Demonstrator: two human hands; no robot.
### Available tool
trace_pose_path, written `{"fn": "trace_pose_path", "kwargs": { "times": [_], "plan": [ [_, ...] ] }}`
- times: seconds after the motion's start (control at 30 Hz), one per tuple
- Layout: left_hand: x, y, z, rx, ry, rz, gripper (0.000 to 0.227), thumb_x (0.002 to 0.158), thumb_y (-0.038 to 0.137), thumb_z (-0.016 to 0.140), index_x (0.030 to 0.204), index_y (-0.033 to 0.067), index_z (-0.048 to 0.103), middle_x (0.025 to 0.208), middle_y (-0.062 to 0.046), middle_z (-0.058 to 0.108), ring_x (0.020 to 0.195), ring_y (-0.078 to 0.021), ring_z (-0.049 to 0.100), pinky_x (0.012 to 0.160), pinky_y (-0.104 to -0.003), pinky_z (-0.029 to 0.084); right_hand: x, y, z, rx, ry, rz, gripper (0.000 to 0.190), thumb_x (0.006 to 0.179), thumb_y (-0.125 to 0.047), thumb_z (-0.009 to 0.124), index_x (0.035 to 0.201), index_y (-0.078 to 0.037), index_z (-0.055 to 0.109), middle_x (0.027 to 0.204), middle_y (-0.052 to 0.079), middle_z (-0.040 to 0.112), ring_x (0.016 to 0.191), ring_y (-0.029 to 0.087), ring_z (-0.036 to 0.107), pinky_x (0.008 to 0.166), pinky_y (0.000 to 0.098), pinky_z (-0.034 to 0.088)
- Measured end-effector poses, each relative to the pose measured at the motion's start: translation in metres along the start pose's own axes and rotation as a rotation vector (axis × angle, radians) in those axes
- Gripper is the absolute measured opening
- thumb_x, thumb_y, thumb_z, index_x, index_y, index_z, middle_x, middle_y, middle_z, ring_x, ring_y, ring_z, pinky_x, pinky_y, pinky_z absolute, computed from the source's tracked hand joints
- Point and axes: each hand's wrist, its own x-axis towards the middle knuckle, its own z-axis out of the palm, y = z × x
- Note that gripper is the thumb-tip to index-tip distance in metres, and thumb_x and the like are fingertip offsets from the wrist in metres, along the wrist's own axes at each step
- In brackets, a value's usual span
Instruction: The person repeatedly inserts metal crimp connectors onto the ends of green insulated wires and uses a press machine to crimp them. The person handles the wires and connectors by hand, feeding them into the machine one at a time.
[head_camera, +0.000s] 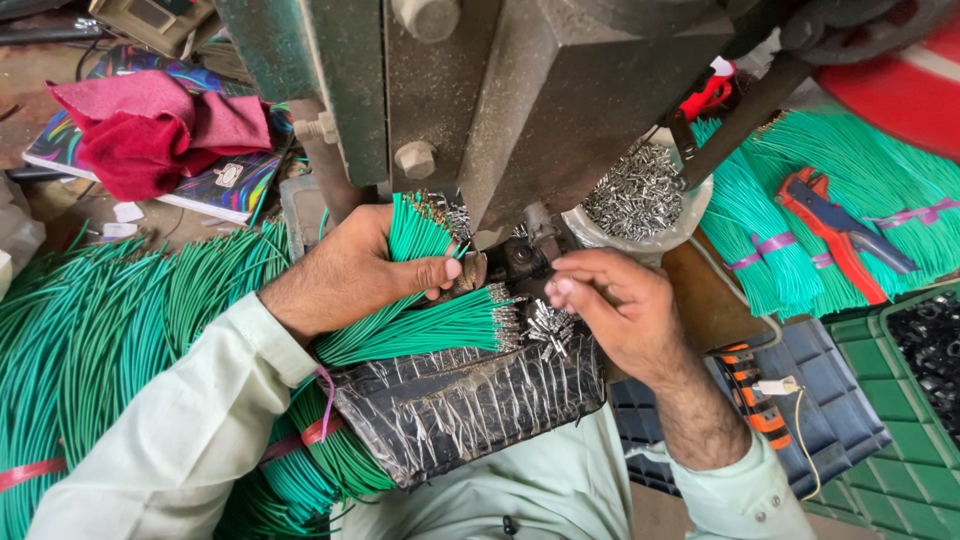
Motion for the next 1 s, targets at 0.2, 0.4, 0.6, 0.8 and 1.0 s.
{"fn": "trace_pose_path", "kwargs": {
  "times": [0.2, 0.4, 0.6, 0.8, 1.0],
  "plan": [
    [-0.003, 0.003, 0.001, 0.077, 0.05, -0.041, 0.013, 0.093, 0.016, 0.072, 0.092, 0.0032, 0.074, 0.075, 0.002, 0.071, 0.07, -0.006, 0.064, 0.066, -0.026, 0.055, 0.031, 0.003, 0.041, 0.003, 0.023, -0.114, 0.01, 0.101, -0.001, 0.063, 0.106, 0.005, 0.069, 0.1, 0.01, 0.075, 0.095, 0.016, 0.073, 0.088, 0.0309, 0.06],
    [-0.003, 0.004, -0.002, 0.076, 0.032, -0.011, 0.014, 0.095, 0.016, 0.07, 0.092, 0.0026, 0.074, 0.072, 0.002, 0.068, 0.067, -0.0056, 0.061, 0.063, -0.026, 0.053, 0.042, 0.011, 0.048, 0.136, -0.008, -0.012, 0.007, 0.098, -0.005, 0.07, 0.101, 0.001, 0.07, 0.094, 0.003, 0.074, 0.088, 0.008, 0.068, 0.08, 0.0249, 0.057],
    [-0.002, 0.004, -0.001, 0.071, 0.023, -0.035, 0.013, 0.094, 0.016, 0.07, 0.093, 0.0038, 0.074, 0.072, 0.003, 0.068, 0.067, -0.0049, 0.061, 0.062, -0.026, 0.053, 0.048, 0.02, 0.04, -0.016, -0.012, 0.0, 0.008, 0.094, -0.005, 0.077, 0.092, 0.002, 0.073, 0.084, 0.002, 0.071, 0.079, 0.007, 0.062, 0.07, 0.0244, 0.053],
    [0.0, 0.007, 0.003, 0.095, 0.093, -0.122, 0.015, 0.092, 0.017, 0.072, 0.089, 0.0026, 0.073, 0.071, 0.002, 0.068, 0.066, -0.0071, 0.063, 0.062, -0.027, 0.053, 0.046, 0.005, 0.034, 0.036, -0.093, -0.02, 0.01, 0.095, -0.005, 0.073, 0.103, 0.001, 0.074, 0.094, 0.004, 0.076, 0.089, 0.008, 0.069, 0.08, 0.0247, 0.058],
    [-0.001, 0.005, 0.003, 0.086, 0.019, 0.011, 0.015, 0.089, 0.017, 0.077, 0.095, 0.0029, 0.072, 0.081, 0.004, 0.069, 0.078, -0.0047, 0.062, 0.072, -0.025, 0.055, 0.024, -0.025, 0.0, -0.248, -0.186, -0.129, 0.014, 0.091, -0.007, 0.074, 0.104, -0.003, 0.077, 0.096, 0.005, 0.074, 0.088, 0.014, 0.071, 0.079, 0.0269, 0.057]
  ]
}}
